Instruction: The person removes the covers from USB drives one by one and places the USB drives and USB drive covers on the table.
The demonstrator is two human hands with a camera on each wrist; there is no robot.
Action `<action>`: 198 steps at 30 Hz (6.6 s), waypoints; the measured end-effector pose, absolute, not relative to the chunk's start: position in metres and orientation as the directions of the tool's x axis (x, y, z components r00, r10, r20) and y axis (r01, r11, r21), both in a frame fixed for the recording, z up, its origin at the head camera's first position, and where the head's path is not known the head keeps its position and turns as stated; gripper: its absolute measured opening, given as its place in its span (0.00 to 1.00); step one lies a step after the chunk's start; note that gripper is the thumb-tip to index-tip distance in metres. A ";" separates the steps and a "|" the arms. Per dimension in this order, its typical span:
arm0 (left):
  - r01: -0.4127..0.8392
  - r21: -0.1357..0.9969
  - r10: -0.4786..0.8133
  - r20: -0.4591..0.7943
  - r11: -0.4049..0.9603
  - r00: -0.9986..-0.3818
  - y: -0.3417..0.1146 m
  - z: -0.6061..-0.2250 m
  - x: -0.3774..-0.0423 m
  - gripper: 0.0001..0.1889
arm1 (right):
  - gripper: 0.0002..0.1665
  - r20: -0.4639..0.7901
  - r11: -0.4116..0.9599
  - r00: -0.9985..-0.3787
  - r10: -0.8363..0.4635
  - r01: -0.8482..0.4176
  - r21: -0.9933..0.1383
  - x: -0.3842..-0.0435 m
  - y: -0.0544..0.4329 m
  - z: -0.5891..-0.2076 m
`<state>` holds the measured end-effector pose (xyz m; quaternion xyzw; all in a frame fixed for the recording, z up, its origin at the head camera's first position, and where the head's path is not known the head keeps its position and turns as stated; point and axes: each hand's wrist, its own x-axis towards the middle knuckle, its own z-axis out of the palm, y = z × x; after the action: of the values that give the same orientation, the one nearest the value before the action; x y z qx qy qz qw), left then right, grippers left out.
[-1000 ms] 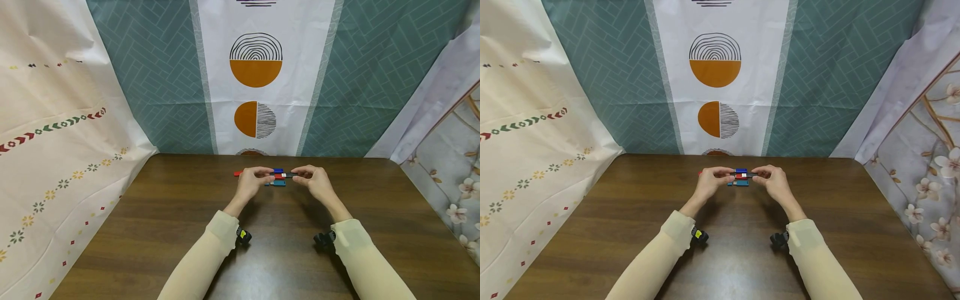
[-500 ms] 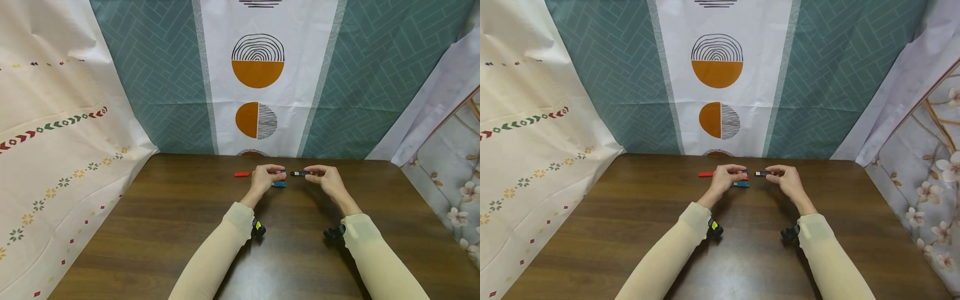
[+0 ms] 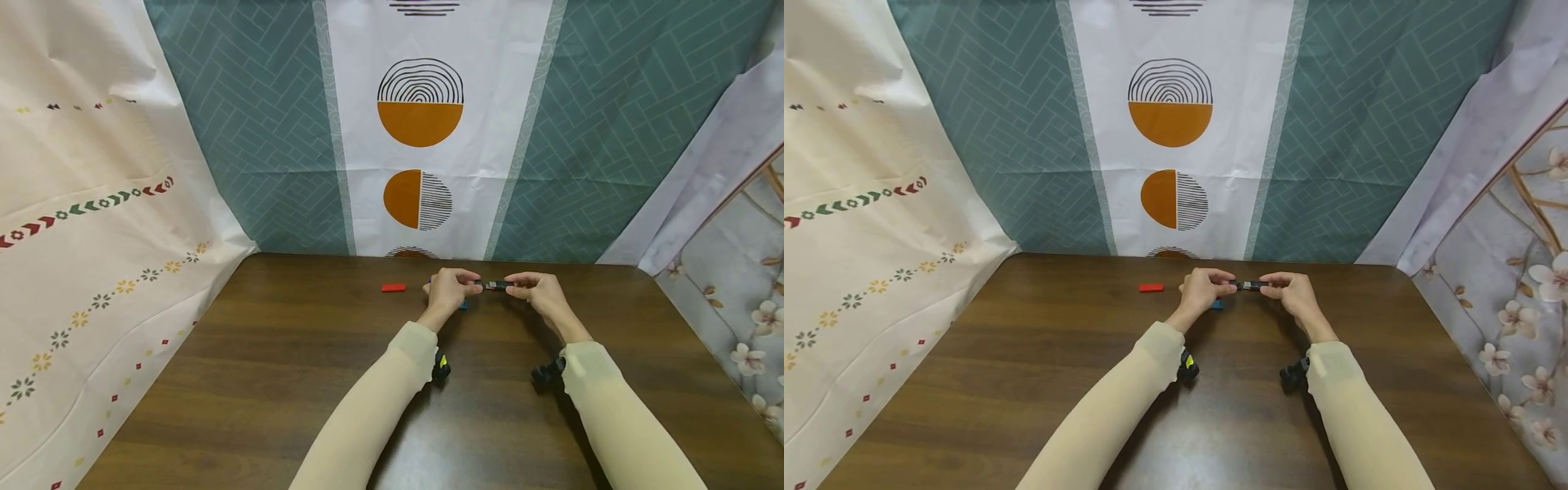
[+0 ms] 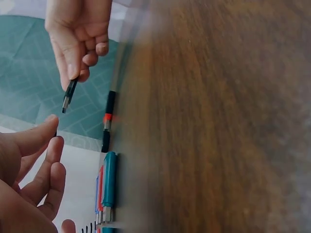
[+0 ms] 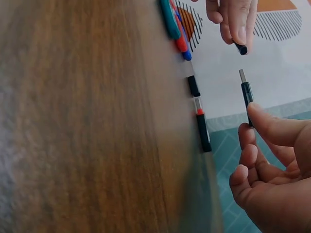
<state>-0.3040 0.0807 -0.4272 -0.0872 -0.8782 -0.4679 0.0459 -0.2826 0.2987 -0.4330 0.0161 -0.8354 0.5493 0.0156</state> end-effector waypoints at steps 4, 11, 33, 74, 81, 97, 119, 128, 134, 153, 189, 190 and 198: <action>0.181 0.759 0.100 0.152 0.625 -0.983 0.088 -0.427 -0.306 0.09 | 0.22 0.022 0.401 -1.000 0.001 -0.019 -0.916 -0.286 0.300 -0.436; 0.152 0.675 0.096 0.120 0.722 -0.988 0.097 -0.428 -0.309 0.08 | 0.21 -0.009 0.453 -1.000 0.020 0.018 -0.891 -0.289 0.297 -0.439; 0.159 0.497 0.110 0.127 0.853 -0.986 0.110 -0.438 -0.310 0.06 | 0.16 -0.044 0.576 -0.999 0.021 0.048 -0.816 -0.295 0.295 -0.444; 0.210 0.589 0.116 0.193 0.781 -0.974 0.077 -0.433 -0.313 0.07 | 0.15 0.057 0.601 -0.998 -0.008 -0.051 -0.798 -0.286 0.286 -0.435; 0.206 0.659 0.124 0.169 0.723 -0.978 0.046 -0.426 -0.316 0.09 | 0.16 0.110 0.554 -0.994 -0.026 -0.106 -0.826 -0.280 0.273 -0.427; 0.209 0.708 0.089 0.203 0.674 -0.975 -0.011 -0.421 -0.314 0.10 | 0.19 0.143 0.487 -0.979 -0.148 -0.198 -0.851 -0.271 0.247 -0.411; 0.162 0.676 0.086 0.144 0.719 -0.986 -0.066 -0.423 -0.318 0.16 | 0.18 0.159 0.501 -0.957 -0.244 -0.265 -0.824 -0.284 0.213 -0.402; 0.127 0.671 0.068 0.114 0.731 -0.991 -0.075 -0.430 -0.320 0.16 | 0.19 0.122 0.518 -0.958 -0.259 -0.244 -0.820 -0.284 0.201 -0.402; 0.104 0.643 0.052 0.099 0.759 -0.994 -0.078 -0.431 -0.321 0.17 | 0.19 0.107 0.529 -0.950 -0.293 -0.254 -0.810 -0.283 0.189 -0.399; 0.037 0.648 0.035 0.015 0.761 -0.999 -0.082 -0.435 -0.336 0.17 | 0.19 0.091 0.553 -0.948 -0.306 -0.255 -0.793 -0.290 0.171 -0.403; 0.071 0.717 0.102 -0.001 0.693 -0.995 -0.079 -0.429 -0.331 0.13 | 0.18 0.080 0.548 -0.942 -0.327 -0.258 -0.796 -0.297 0.157 -0.413; 0.075 0.722 0.107 0.002 0.688 -0.994 -0.078 -0.428 -0.330 0.13 | 0.18 0.083 0.550 -0.942 -0.325 -0.260 -0.794 -0.297 0.157 -0.412; 0.138 0.740 0.156 0.045 0.658 -0.987 -0.070 -0.425 -0.324 0.13 | 0.19 0.097 0.534 -0.945 -0.312 -0.259 -0.805 -0.292 0.162 -0.408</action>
<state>-0.3245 -0.0701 -0.4254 -0.0807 -0.9104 -0.4056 -0.0113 -0.2924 0.1621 -0.4082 0.1629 -0.8754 0.4542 -0.0291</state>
